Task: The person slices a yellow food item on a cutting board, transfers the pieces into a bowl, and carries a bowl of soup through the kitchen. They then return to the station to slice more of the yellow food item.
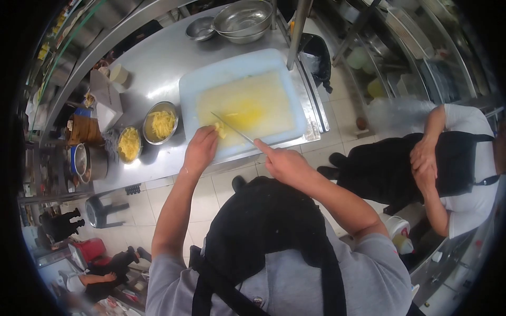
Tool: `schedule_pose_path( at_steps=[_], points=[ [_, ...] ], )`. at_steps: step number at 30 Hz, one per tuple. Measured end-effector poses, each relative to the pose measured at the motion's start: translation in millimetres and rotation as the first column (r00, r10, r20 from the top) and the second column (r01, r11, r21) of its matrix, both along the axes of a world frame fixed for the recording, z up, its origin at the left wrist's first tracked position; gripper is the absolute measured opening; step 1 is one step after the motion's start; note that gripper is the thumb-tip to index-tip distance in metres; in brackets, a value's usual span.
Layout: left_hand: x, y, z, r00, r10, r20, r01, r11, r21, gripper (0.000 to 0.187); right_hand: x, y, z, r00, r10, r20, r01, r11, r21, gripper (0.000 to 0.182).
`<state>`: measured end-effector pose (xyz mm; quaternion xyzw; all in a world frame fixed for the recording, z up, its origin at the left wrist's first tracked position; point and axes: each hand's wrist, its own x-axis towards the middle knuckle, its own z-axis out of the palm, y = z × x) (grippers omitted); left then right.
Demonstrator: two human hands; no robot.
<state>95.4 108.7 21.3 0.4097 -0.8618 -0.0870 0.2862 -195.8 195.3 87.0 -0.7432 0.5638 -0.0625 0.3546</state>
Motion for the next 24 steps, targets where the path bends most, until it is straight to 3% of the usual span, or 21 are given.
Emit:
schedule_pose_path(
  at_steps=[13,24],
  points=[
    [-16,1,5,0.999,0.034,0.024,-0.034,0.999,-0.038,0.016,1,-2,-2,0.988,0.134,-0.082,-0.147,0.973,-0.178,0.067],
    [-21,5,8,0.985,0.048,0.164,-0.044,0.999,-0.027,0.008,3,-2,11,0.959,0.19,-0.212,-0.239,0.943,-0.233,0.067]
  ],
)
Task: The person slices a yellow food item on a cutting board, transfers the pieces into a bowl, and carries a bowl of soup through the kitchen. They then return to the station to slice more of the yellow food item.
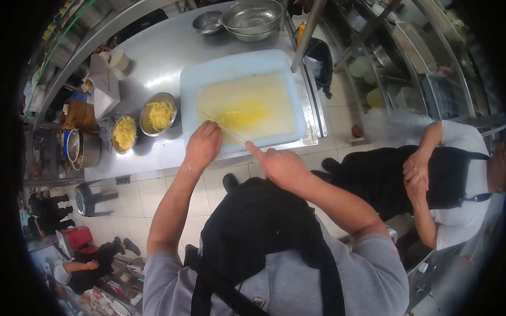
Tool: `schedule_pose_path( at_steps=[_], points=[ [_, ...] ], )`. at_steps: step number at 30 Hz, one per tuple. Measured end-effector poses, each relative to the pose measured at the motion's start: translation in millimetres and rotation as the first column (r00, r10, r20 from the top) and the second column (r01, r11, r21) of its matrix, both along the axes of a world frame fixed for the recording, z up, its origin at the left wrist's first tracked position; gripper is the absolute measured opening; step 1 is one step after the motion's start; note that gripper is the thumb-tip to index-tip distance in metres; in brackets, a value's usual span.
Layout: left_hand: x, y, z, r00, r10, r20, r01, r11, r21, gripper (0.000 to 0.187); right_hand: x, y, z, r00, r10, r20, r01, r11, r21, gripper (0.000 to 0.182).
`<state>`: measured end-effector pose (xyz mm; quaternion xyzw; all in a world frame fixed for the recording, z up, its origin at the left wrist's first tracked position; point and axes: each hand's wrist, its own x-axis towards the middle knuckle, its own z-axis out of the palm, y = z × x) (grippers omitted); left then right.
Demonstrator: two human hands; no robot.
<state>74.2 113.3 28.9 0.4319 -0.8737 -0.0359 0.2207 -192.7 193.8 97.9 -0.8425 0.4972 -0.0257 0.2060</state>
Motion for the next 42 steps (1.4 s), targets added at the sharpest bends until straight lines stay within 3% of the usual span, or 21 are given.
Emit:
schedule_pose_path(
  at_steps=[7,9,12,25,28,31,42],
  points=[
    [-1,1,0,1.0,0.01,-0.018,-0.011,0.998,-0.061,0.009,1,-4,-7,1.0,0.006,0.008,-0.007,1.0,0.018,0.068],
    [-2,3,2,0.999,0.038,0.017,-0.039,0.998,0.053,0.01,2,-8,-7,0.999,-0.005,-0.045,0.011,0.989,0.146,0.069],
    [-2,4,-1,0.999,0.034,-0.034,-0.035,0.999,-0.023,0.011,4,-8,-4,1.0,-0.007,-0.023,0.009,0.995,0.1,0.07],
    [0,14,-10,0.995,0.095,-0.014,-0.094,0.995,0.031,0.021,12,-11,-6,1.0,-0.015,0.013,0.014,0.994,0.111,0.069],
    [0,15,-14,0.996,0.092,-0.013,-0.092,0.996,-0.007,0.024,13,-14,-9,0.999,-0.013,-0.046,0.021,0.984,0.179,0.068],
    [4,16,-13,0.996,0.092,-0.004,-0.092,0.995,0.027,0.028,13,-15,-12,1.0,0.003,0.015,-0.005,0.994,0.107,0.065],
    [5,11,-17,0.989,0.101,-0.105,-0.101,0.995,0.0,0.029,16,-23,-7,0.999,0.001,0.049,-0.009,0.986,0.166,0.065]
  ],
)
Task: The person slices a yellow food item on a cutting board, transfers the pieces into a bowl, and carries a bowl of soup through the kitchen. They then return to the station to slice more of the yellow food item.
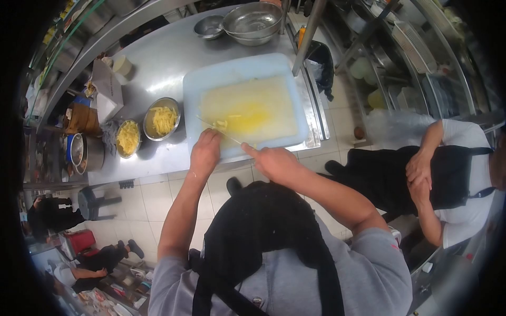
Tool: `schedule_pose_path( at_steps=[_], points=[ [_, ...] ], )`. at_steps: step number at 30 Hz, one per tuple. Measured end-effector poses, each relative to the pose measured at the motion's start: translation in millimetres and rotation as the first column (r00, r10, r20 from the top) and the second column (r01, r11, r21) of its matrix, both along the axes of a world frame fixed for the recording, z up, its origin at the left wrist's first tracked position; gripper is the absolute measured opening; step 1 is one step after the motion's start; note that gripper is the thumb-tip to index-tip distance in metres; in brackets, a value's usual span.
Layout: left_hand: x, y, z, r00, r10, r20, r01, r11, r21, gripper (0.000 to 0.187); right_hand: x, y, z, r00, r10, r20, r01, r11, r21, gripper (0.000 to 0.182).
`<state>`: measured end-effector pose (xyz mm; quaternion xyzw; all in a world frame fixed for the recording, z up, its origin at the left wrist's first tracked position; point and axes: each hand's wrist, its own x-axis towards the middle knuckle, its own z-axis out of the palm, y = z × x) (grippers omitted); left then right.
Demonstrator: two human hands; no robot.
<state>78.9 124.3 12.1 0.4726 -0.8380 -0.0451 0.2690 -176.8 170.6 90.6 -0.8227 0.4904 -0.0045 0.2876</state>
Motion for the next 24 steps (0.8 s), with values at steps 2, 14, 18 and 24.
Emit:
schedule_pose_path(
  at_steps=[2,14,18,24],
  points=[
    [1,-1,1,1.0,-0.004,-0.008,0.003,1.0,-0.022,0.029,0,1,1,1.0,0.008,0.028,-0.008,1.0,0.013,0.064],
    [5,-1,-6,1.0,-0.011,-0.018,0.01,0.996,-0.085,0.026,5,-3,3,0.999,0.023,0.037,-0.024,0.999,0.026,0.064],
    [4,-2,-8,0.999,-0.012,-0.049,0.009,0.997,-0.079,0.027,4,-6,3,0.999,0.035,0.025,-0.036,0.999,0.034,0.064],
    [8,-5,-10,0.996,-0.041,-0.078,0.034,0.995,-0.089,0.027,5,-8,0,0.997,0.03,0.065,-0.03,0.999,0.009,0.063]
  ],
)
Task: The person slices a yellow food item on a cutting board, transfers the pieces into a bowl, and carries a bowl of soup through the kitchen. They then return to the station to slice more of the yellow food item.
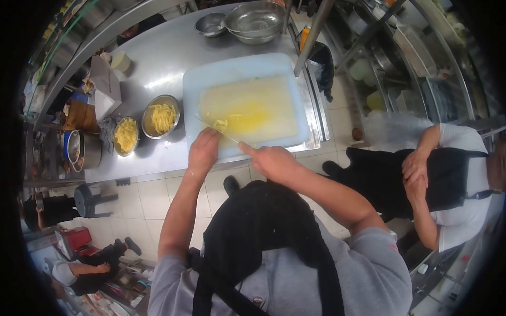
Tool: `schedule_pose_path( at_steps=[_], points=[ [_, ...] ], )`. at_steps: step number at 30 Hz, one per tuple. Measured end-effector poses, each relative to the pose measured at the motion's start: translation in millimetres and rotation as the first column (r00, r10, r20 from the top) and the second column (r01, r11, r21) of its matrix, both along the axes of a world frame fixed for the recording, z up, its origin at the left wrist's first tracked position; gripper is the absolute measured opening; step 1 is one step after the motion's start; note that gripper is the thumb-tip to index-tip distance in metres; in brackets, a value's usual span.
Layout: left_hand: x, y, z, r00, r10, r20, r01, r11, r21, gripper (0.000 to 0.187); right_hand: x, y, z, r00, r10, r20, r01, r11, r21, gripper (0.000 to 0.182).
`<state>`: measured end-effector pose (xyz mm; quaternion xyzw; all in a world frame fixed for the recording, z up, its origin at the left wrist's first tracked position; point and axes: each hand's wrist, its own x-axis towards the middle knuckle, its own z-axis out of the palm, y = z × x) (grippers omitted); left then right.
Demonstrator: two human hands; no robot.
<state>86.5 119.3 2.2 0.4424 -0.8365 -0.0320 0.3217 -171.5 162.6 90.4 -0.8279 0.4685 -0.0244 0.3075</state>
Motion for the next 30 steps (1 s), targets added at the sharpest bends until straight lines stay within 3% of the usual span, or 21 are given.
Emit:
schedule_pose_path(
  at_steps=[22,30],
  points=[
    [3,-3,-3,0.999,-0.006,-0.034,0.004,0.997,-0.074,0.025,3,-5,7,1.0,-0.002,-0.03,0.004,0.997,0.08,0.064],
    [3,-4,-7,1.0,0.01,-0.017,-0.011,0.999,-0.048,0.025,-2,-3,-14,0.991,-0.022,0.131,0.017,0.999,0.034,0.062]
  ],
)
